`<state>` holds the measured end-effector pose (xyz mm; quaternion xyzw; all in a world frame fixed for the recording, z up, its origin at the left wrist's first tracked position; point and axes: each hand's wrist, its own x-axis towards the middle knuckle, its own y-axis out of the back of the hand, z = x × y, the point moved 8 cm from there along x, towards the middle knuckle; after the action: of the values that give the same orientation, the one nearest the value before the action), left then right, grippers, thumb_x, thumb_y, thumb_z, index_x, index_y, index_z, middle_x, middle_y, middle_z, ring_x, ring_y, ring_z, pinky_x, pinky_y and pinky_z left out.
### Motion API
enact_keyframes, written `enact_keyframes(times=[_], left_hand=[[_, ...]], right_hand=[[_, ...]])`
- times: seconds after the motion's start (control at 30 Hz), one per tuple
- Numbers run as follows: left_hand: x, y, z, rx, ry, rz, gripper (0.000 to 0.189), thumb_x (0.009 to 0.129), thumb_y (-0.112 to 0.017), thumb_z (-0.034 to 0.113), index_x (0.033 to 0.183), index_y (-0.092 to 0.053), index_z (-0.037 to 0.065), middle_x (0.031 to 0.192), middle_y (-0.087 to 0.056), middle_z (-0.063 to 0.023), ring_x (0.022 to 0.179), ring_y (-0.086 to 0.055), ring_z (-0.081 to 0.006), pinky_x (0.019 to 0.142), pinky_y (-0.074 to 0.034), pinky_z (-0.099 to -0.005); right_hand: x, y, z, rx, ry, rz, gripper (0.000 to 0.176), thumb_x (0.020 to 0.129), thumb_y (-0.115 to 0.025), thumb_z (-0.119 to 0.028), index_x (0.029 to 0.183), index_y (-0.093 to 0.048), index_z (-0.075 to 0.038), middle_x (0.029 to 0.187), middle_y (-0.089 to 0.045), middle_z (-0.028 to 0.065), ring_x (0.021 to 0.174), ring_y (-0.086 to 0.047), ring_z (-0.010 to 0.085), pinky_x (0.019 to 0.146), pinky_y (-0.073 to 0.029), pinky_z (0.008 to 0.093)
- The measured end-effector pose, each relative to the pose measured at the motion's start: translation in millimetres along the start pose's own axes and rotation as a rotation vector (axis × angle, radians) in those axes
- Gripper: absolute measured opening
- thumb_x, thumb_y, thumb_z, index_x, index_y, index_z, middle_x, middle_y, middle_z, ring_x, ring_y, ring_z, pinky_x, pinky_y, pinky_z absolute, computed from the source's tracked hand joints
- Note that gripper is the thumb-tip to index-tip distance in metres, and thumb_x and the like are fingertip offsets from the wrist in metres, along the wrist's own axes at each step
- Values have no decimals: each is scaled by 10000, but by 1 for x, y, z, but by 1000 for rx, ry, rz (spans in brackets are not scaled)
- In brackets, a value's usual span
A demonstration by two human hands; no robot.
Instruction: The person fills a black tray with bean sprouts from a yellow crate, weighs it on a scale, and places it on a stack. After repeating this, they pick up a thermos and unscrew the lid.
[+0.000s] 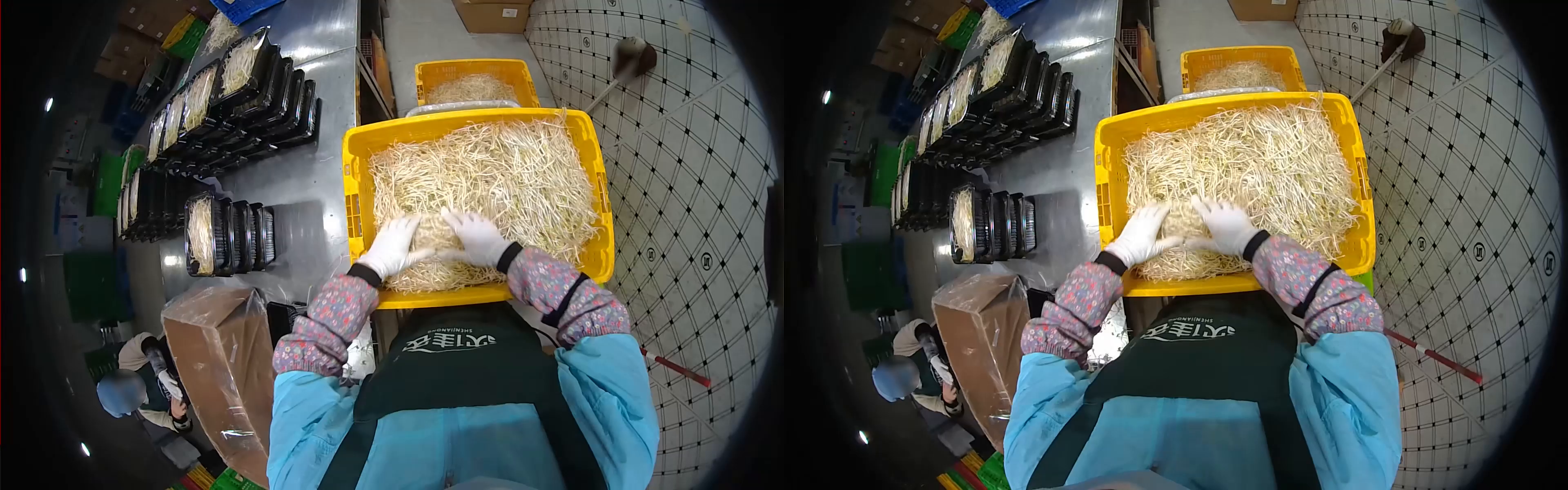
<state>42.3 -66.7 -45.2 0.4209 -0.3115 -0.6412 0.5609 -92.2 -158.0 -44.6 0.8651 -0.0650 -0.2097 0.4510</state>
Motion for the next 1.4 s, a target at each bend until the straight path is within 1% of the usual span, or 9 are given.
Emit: enact_keyframes(times=[0.13,0.37,0.47,0.6,0.7,0.87,1.1,1.23,1.4], left_hand=[[-49,-5,29,-27,-23,-45,1145,682,-822,548,1517,-249,16,1385,-478,-251,1316,-429,-438,1116,-337,-505],[22,33,-24,-229,309,9,1040,679,-834,468,1501,-345,62,1297,-590,-232,1190,-575,-378,995,-474,-400],[3,24,-9,-208,172,-72,1084,677,-861,448,1520,-308,49,1370,-529,-268,1256,-540,-374,1051,-441,-382],[-39,-10,20,114,106,-131,1410,521,-932,435,1574,-68,74,1588,-217,-219,1428,-277,-462,1114,-329,-579],[-26,-20,14,208,206,-138,1378,529,-928,381,1574,-83,77,1570,-247,-222,1410,-316,-444,1091,-352,-580],[6,-9,-8,0,328,-98,1256,620,-849,263,1574,-53,80,1181,-562,-241,1122,-563,-429,908,-509,-452],[-30,-17,17,184,269,-70,1330,563,-890,211,1580,-40,104,1572,-253,-211,1362,-387,-430,1037,-436,-534],[-10,-19,-1,48,405,-57,1138,695,-770,95,1575,-47,90,1440,-420,-242,1275,-484,-437,968,-486,-503],[-13,-7,-11,-96,447,48,617,806,-710,190,1356,-472,45,1084,-654,-289,1008,-651,-426,879,-521,-463]], right_hand=[[-45,-20,-16,175,123,16,1131,722,-822,-436,1578,-151,-129,1458,-404,237,1302,-452,418,1095,-381,466],[39,43,15,186,15,-66,1238,630,-895,-339,1579,-130,-123,1509,-378,220,1353,-422,385,1084,-409,434],[18,30,-1,24,121,-88,1308,606,-905,-391,1589,-76,-156,1571,-250,247,1409,-331,437,1099,-369,532],[-26,-6,-27,-230,172,-18,1375,540,-920,-445,1591,-68,-197,1606,-152,241,1426,-248,509,1075,-348,614],[-17,-3,-25,-231,142,23,1262,598,-875,-303,1588,-102,-178,1575,-223,262,1366,-360,488,1061,-401,549],[17,16,-3,-43,107,5,1133,655,-790,-143,1583,-141,-181,1528,-312,269,1285,-472,442,1022,-472,449],[-8,-11,-20,-339,124,200,1222,622,-826,-148,1587,-75,-176,1556,-258,263,1276,-471,453,977,-498,473],[17,-5,-6,-197,34,76,1033,705,-730,-89,1565,-156,-106,1418,-439,274,1168,-563,407,935,-514,451],[13,14,-8,-85,-15,-2,709,781,-628,-110,1459,-418,-101,1249,-597,209,1087,-631,357,912,-519,436]])
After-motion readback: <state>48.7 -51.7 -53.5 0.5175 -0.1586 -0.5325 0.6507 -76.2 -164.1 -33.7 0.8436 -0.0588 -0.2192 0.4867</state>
